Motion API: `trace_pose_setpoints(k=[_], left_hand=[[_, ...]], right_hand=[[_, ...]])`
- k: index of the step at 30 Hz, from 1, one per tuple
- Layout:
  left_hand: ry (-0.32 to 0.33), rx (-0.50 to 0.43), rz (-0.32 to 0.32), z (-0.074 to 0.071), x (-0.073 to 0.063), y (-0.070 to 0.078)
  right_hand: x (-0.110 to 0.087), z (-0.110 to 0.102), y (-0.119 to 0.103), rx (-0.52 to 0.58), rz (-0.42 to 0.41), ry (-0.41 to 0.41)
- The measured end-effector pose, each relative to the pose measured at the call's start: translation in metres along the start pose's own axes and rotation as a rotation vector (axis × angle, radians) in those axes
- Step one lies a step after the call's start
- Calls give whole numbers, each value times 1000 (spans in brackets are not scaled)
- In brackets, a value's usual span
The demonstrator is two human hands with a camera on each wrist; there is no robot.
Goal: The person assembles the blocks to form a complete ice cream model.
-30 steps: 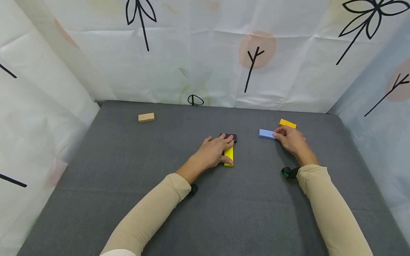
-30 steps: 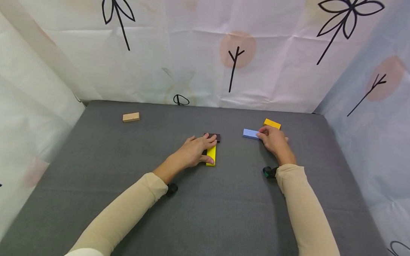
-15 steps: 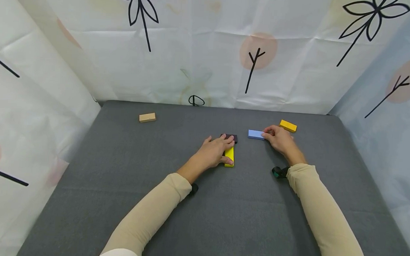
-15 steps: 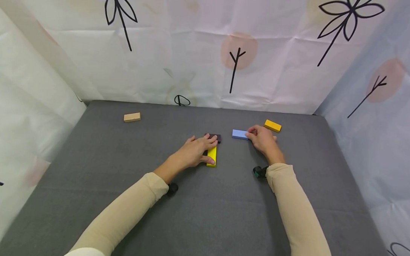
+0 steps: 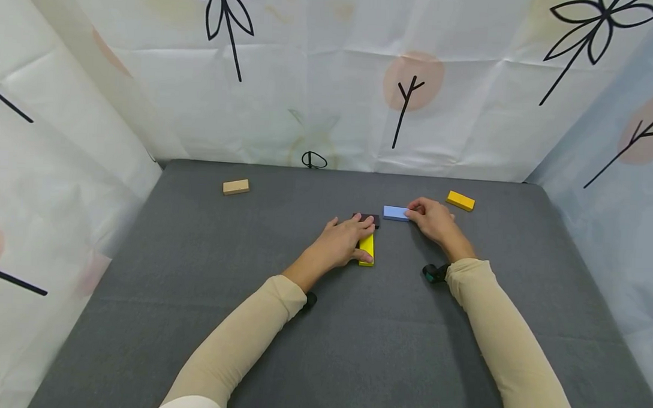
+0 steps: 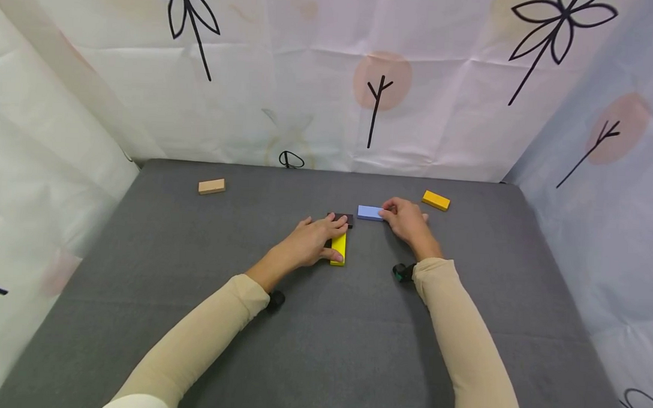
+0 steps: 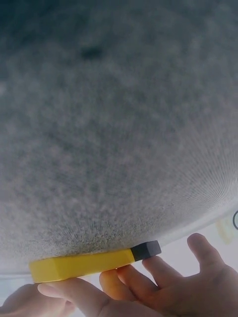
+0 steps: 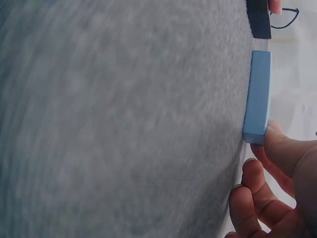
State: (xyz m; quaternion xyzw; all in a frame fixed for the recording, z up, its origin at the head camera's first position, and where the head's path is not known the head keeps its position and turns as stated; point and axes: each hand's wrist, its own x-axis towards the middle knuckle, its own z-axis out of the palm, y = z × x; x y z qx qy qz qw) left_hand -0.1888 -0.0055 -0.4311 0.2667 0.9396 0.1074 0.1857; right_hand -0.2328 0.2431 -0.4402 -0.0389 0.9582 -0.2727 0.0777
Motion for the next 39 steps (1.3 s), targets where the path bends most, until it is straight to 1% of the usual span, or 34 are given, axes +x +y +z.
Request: trace_pose_setpoints(k=[4, 10, 17, 28, 39], left_hand=[[3, 6, 3, 1, 1, -1], [8, 9, 8, 1, 1, -1], [5, 15, 13, 0, 2, -2], [5, -6, 7, 1, 2, -3], [0, -18, 12, 0, 1, -4]], right_hand=[[2, 3, -4, 1, 0, -3], [4, 6, -10, -4, 29, 0], [4, 7, -11, -6, 39, 9], [5, 11, -13, -10, 65, 24], [10, 11, -18, 10, 15, 20]])
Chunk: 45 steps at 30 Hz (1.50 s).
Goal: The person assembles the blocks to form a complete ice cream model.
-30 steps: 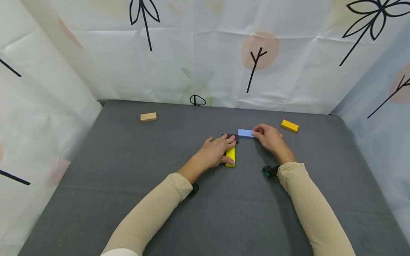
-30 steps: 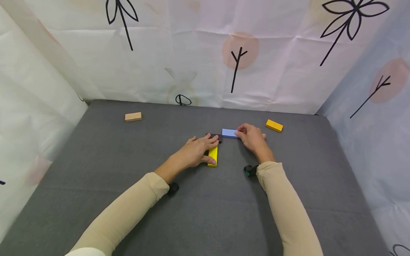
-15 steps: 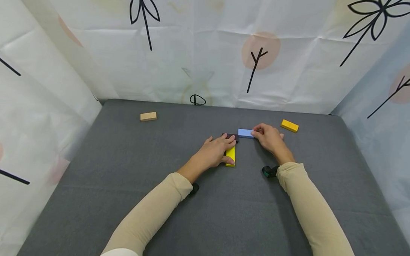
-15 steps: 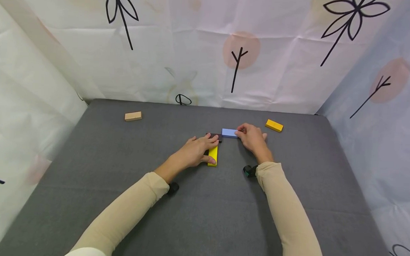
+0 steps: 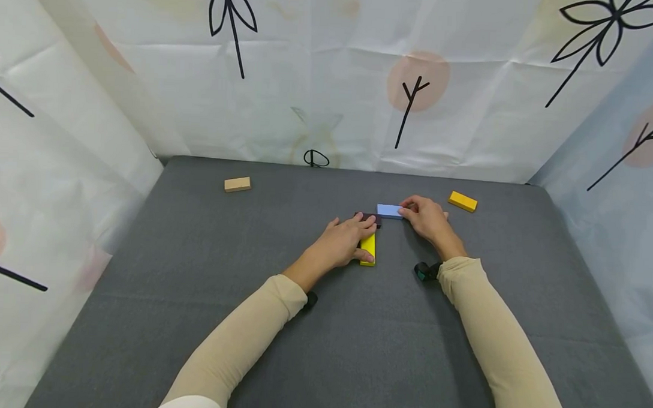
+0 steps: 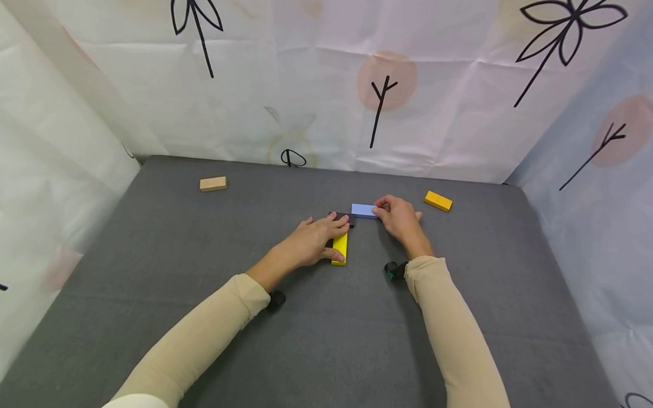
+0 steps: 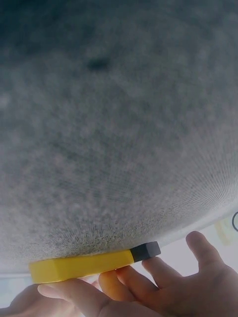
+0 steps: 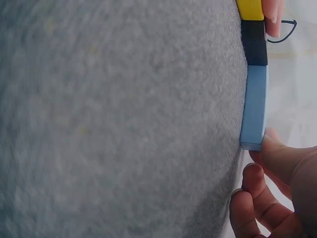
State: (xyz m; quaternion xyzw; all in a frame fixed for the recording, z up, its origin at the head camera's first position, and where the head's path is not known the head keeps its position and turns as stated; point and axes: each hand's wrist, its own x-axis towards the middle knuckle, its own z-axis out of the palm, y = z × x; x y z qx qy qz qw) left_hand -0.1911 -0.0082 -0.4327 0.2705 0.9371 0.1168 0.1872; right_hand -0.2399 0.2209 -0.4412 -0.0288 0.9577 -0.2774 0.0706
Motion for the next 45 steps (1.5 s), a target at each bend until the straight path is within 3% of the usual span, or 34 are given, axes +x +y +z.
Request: trace_pose_setpoints(k=[21, 45], left_hand=[[-9, 27, 5, -3, 0, -1], [-8, 14, 27, 0, 0, -1]], right_hand=[[11, 10, -20, 32, -51, -67], [16, 17, -28, 31, -87, -117]])
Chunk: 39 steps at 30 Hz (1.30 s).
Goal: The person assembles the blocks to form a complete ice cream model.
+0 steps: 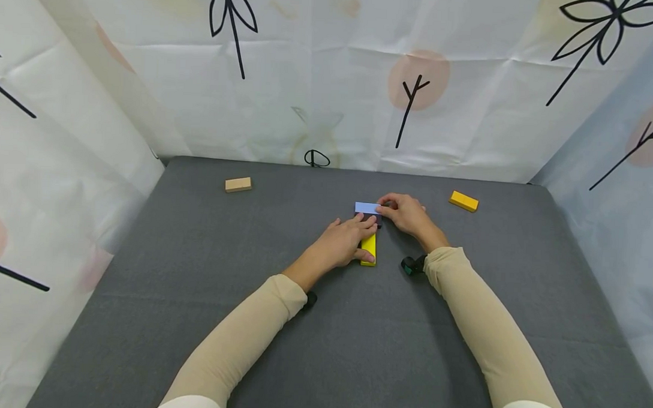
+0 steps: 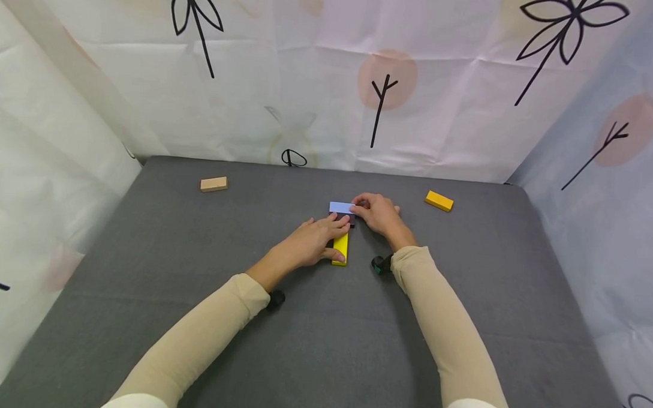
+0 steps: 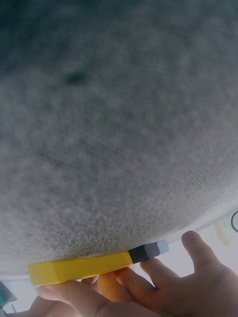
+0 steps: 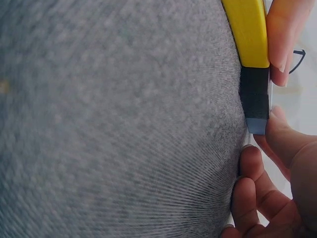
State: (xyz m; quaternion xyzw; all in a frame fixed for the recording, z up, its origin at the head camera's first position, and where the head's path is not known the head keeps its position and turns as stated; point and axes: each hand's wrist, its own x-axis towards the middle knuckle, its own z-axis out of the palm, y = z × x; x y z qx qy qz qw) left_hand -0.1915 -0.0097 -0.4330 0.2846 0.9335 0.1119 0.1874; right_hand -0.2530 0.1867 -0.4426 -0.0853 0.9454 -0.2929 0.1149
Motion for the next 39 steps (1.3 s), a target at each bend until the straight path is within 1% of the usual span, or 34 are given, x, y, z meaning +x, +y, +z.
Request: trace_pose_setpoints(k=[7, 14, 18, 21, 23, 26, 30, 33, 35, 39], left_hand=[[2, -2, 7, -1, -1, 2], [11, 10, 17, -3, -2, 5], [23, 33, 17, -5, -3, 7], [42, 53, 16, -5, -2, 7], [61, 59, 15, -4, -1, 7], [87, 46, 19, -3, -1, 6], [103, 33, 13, -1, -1, 5], [110, 35, 3, 0, 0, 4], [112, 26, 3, -1, 0, 3], [87, 17, -2, -3, 3, 2]], right_hand=[[1, 0, 2, 2, -14, -9], [-2, -1, 5, -22, -41, -27], [-3, -2, 7, -28, -65, -30], [-5, -4, 9, -33, -102, -18], [-8, -6, 11, -45, -117, 4], [-12, -10, 16, -80, -121, 56], [-19, -19, 22, -206, -103, 142], [-23, -26, 26, -320, -90, 211], [-24, -30, 29, -375, -74, 249], [-26, -36, 36, -411, -24, 291]])
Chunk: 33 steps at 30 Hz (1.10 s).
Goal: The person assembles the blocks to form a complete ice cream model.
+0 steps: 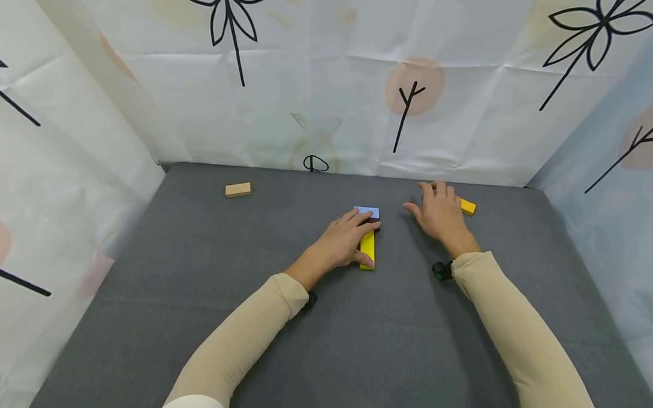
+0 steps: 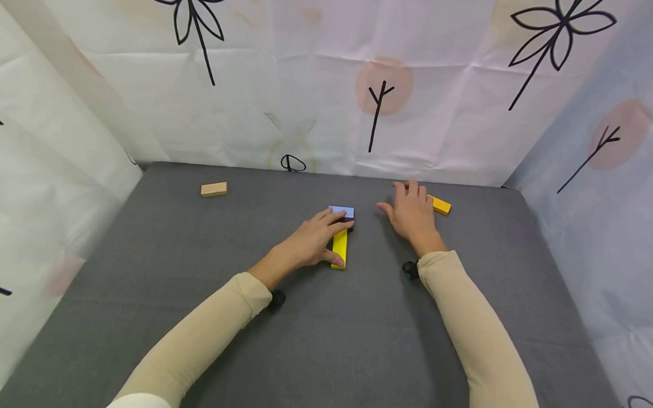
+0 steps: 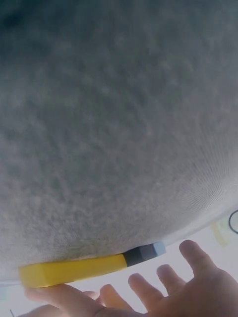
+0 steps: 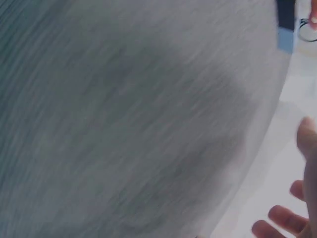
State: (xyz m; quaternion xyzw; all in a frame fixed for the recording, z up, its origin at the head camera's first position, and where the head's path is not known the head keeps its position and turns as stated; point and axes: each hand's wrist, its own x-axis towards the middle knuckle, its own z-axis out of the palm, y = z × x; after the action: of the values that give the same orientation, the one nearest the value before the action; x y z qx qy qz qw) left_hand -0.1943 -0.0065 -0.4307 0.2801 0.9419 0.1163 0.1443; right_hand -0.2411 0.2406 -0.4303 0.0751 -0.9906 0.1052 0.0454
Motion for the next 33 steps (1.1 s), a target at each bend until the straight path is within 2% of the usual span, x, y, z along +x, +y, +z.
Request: trace_pose_setpoints(k=[5, 14, 26, 33], left_hand=[[-64, 33, -9, -4, 2, -3], [-147, -1, -36, -9, 3, -4], [-160, 4, -48, -10, 3, -2], [-160, 27, -54, -10, 4, 0]], right_hand=[[-3, -2, 10, 4, 33, -16], [-2, -10, 36, -13, 108, -192], [-1, -15, 72, -2, 166, -278], [-4, -13, 92, 48, 189, -249]])
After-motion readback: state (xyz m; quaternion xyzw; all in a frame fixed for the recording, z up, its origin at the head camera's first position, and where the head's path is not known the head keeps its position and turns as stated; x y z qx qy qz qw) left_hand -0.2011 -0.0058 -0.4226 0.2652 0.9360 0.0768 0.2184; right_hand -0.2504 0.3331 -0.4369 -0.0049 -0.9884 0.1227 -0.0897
